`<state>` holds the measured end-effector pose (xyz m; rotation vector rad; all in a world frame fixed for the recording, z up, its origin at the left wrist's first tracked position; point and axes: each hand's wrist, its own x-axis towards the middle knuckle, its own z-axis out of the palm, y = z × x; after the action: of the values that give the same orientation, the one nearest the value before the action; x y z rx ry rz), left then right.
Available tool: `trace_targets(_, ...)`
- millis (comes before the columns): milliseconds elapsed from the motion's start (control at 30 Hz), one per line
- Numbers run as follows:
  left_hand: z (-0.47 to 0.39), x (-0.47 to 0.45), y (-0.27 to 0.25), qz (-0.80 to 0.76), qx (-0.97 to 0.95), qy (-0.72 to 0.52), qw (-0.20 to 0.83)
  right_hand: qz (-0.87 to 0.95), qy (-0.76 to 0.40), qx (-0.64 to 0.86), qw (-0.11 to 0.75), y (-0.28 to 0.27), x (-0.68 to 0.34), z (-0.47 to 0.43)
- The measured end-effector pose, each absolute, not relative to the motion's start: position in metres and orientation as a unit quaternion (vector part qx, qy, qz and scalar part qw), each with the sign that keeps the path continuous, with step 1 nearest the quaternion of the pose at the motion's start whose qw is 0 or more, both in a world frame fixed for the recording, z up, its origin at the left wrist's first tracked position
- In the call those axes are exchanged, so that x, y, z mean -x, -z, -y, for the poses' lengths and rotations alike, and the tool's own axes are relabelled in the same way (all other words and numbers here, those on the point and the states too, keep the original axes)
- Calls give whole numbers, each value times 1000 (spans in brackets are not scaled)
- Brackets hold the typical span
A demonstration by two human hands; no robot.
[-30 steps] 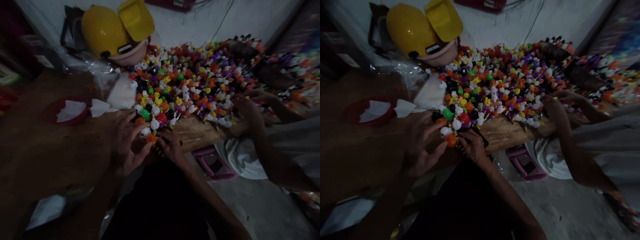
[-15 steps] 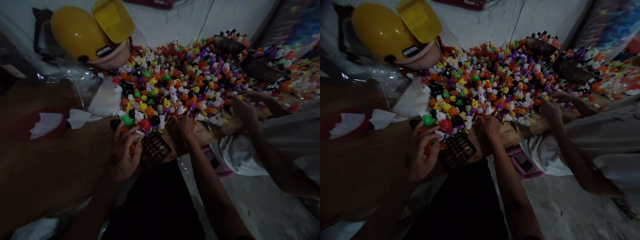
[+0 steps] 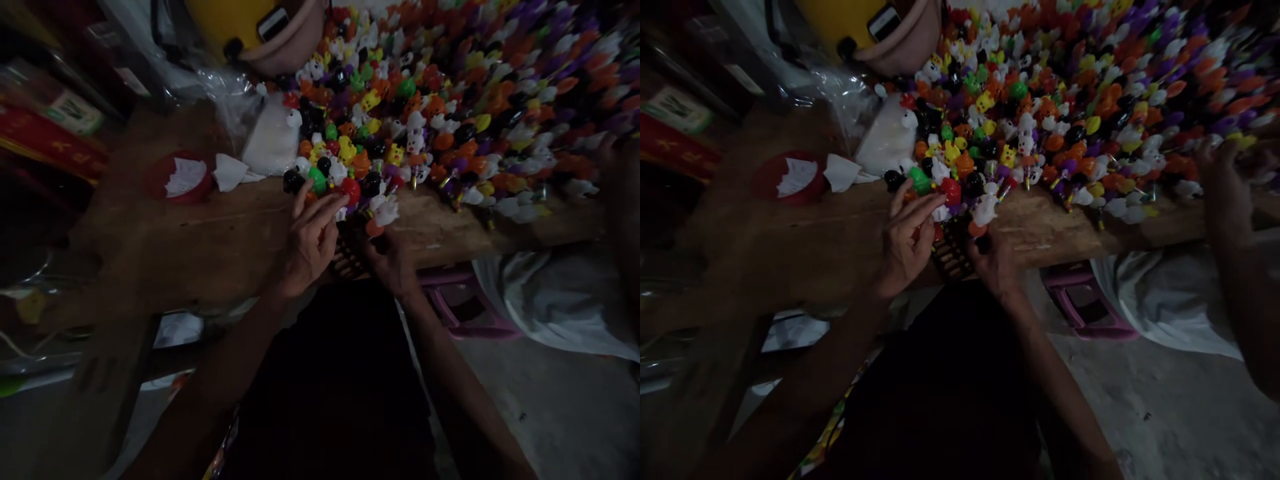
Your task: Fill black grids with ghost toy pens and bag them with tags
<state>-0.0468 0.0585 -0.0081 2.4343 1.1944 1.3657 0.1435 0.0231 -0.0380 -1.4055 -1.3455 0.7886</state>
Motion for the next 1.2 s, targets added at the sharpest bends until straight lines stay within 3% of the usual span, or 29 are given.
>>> trace_targets(433, -60, 44, 13, -364, -793, -487, 41, 541, -443, 478, 531, 52, -127, -43)
trace_targets(800, -63, 49, 13, -340, -809, -477, 55, 664, -361, 464, 463, 67, -144, -54)
trace_targets(1200, -57, 46, 5, -380, -797, -463, 81, 720, -305, 470, 409, 43, -143, -52)
